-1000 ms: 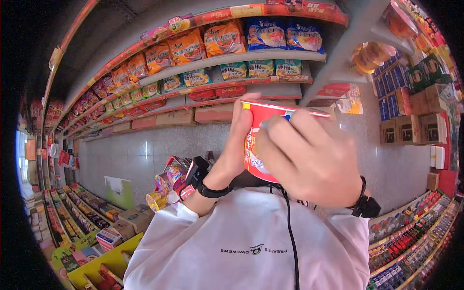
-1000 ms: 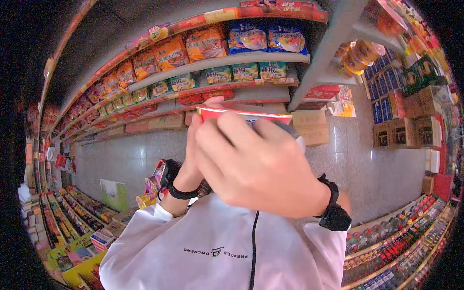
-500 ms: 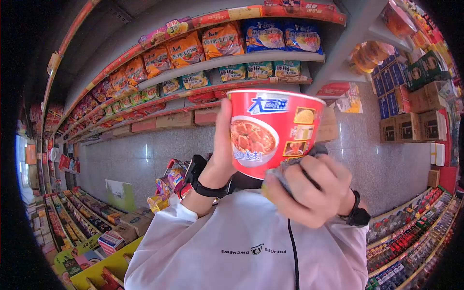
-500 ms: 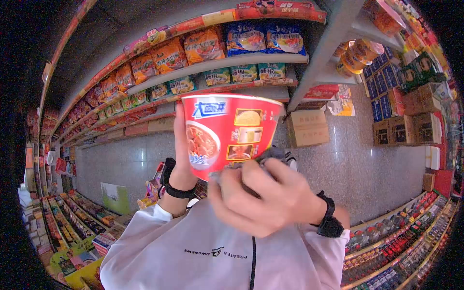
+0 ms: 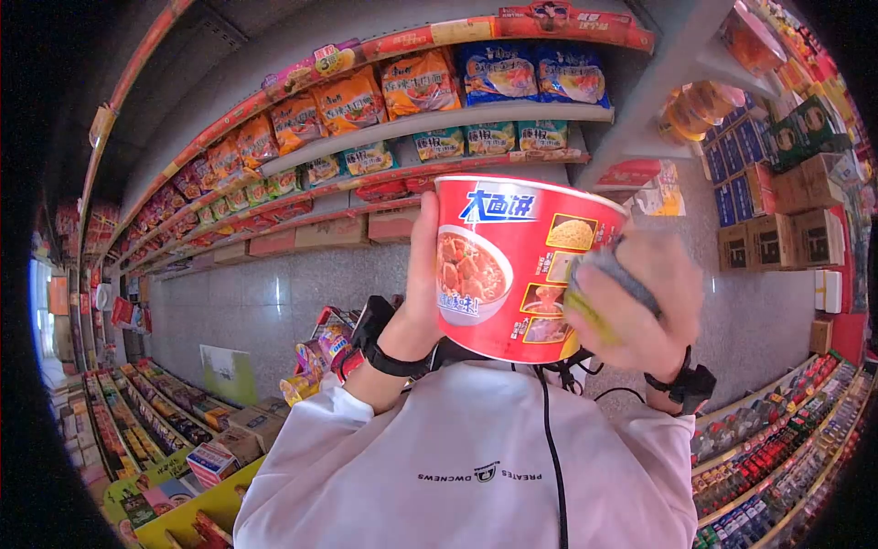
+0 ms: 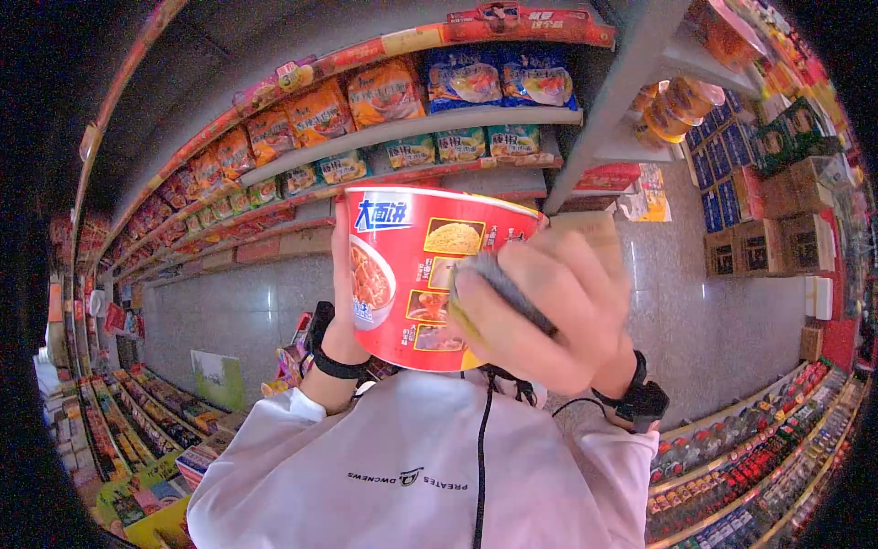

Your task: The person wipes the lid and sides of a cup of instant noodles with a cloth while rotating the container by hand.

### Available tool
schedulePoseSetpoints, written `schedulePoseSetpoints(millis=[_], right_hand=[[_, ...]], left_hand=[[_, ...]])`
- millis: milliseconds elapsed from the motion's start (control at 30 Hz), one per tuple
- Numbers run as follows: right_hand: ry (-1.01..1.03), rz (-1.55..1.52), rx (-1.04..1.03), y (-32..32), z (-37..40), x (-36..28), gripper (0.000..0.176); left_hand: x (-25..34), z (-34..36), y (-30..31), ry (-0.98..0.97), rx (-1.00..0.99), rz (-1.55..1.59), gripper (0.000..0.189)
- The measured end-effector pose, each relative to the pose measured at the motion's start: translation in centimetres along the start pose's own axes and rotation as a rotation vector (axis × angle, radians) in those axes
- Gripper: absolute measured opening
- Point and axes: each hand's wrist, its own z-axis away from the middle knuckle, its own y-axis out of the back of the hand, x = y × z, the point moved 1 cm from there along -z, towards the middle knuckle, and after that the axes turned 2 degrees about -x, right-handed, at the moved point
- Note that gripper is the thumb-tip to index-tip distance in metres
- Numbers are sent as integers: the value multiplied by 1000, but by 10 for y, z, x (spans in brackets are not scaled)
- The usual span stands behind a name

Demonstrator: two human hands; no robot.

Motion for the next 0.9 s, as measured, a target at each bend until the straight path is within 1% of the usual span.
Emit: schedulePoseSetpoints(millis=[67,133,200,300,367,400,467,500,600,633,733,800,867,900], right_hand=[[-8,16,-27,5,-13,2,40],[-70,38,-66,5,-22,2,39],[-74,69,-97,5,-32,0,41],[-75,97,-138,-2,-40,3,43],[66,210,-86,-11,-39,8,35],[71,206,-85,-12,-41,6,35],[115,223,-159,-14,-42,-3,37],[106,190,-156,-17,-39,-9,32],[148,111,-218,-16,-35,-24,33],[185,134,-223,-16,-31,-24,29],[179,104,-180,-16,-21,-24,29],[187,78,-206,-11,-15,-17,32],[175,15,-115,-13,-8,-9,34],[107,6,-79,-14,-9,-6,35]], left_hand=[[0,1,-4,5,-25,40,74],[0,0,-6,-4,6,-82,74],[1,-1,-9,-2,6,-55,75],[0,-3,-8,-17,44,-120,75],[-1,-6,-2,-18,58,-44,77],[1,-6,-2,-24,61,-44,77],[3,-6,-5,-20,80,-113,77],[4,-8,-4,-51,95,-170,76],[5,-14,-8,-35,85,-133,76],[4,-14,-10,-48,121,-119,76],[5,-18,-7,-46,116,-93,72],[9,-18,-4,-54,133,-133,72],[11,-20,0,-50,74,-18,71],[13,-19,-7,-73,109,-52,70]])
